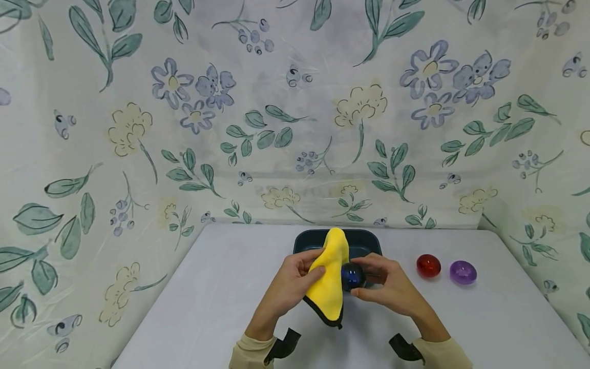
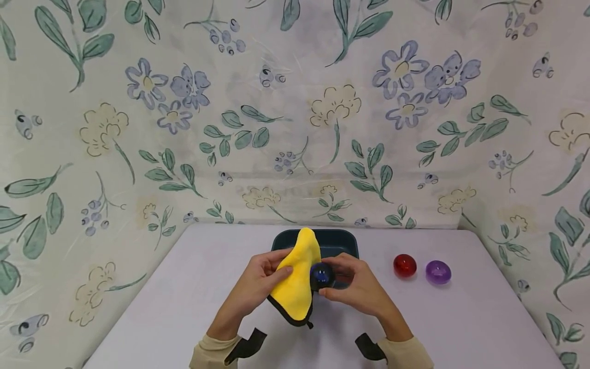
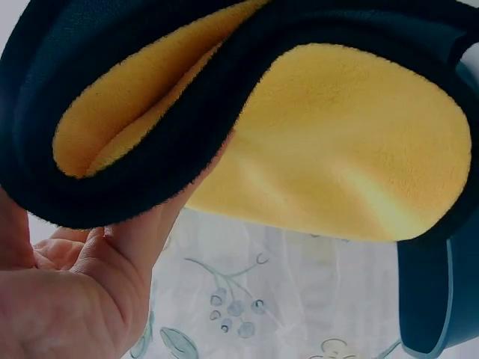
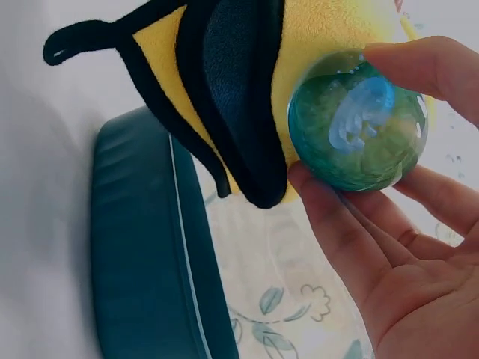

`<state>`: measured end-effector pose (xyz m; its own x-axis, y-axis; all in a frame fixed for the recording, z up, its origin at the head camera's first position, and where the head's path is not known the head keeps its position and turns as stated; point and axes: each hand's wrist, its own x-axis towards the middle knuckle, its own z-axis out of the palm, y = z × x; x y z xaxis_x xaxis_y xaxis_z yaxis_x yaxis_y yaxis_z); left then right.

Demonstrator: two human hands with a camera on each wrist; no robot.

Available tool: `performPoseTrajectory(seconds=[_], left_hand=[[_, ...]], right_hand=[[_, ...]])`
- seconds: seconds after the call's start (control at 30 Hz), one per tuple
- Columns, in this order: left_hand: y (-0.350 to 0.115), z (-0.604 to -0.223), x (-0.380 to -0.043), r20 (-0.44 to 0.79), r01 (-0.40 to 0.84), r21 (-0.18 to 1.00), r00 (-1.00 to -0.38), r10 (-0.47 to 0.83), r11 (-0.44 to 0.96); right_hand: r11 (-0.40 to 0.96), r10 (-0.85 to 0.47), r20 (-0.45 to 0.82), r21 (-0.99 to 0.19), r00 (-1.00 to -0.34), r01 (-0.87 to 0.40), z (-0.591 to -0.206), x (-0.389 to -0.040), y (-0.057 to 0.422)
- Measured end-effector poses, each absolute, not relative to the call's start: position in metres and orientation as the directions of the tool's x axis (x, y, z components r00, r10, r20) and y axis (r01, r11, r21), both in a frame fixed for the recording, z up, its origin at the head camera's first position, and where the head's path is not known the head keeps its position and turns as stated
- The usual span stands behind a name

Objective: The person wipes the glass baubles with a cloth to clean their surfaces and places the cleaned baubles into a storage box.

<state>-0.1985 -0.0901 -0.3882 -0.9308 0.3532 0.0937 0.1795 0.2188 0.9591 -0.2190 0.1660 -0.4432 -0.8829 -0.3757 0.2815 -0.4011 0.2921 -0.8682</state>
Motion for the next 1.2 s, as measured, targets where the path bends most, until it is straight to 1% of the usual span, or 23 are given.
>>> performPoseTrajectory(seconds=[0.17, 0.33, 0.63, 0.83, 1.2], left_hand=[[-0.091, -0.387, -0.198, 0.090, 0.180, 0.958, -0.928, 0.361, 0.223], [-0.094, -0.388, -0.194, 0.071, 0.166, 0.957, -0.929, 0.364, 0.238], [-0.096, -0.389, -0.194, 0.088, 0.191, 0.953, -0.917, 0.390, 0.235], [-0.097, -0.393, -0.196, 0.076, 0.195, 0.949, -0.905, 0.420, 0.247], [-0.101, -0.399, -0.201, 0.050, 0.190, 0.938, -0.901, 0.431, 0.289]], right_hand=[[0.285, -0.383, 0.299, -0.862, -0.874, -0.419, -0.443, -0.218, 0.165], [0.245, -0.402, 0.291, -0.880, -0.868, -0.408, -0.445, -0.212, 0.164], [0.209, -0.430, 0.288, -0.890, -0.855, -0.405, -0.442, -0.207, 0.159], [0.210, -0.431, 0.254, -0.905, -0.866, -0.370, -0.442, -0.205, 0.154], [0.158, -0.404, 0.270, -0.920, -0.874, -0.358, -0.443, -0.204, 0.148]])
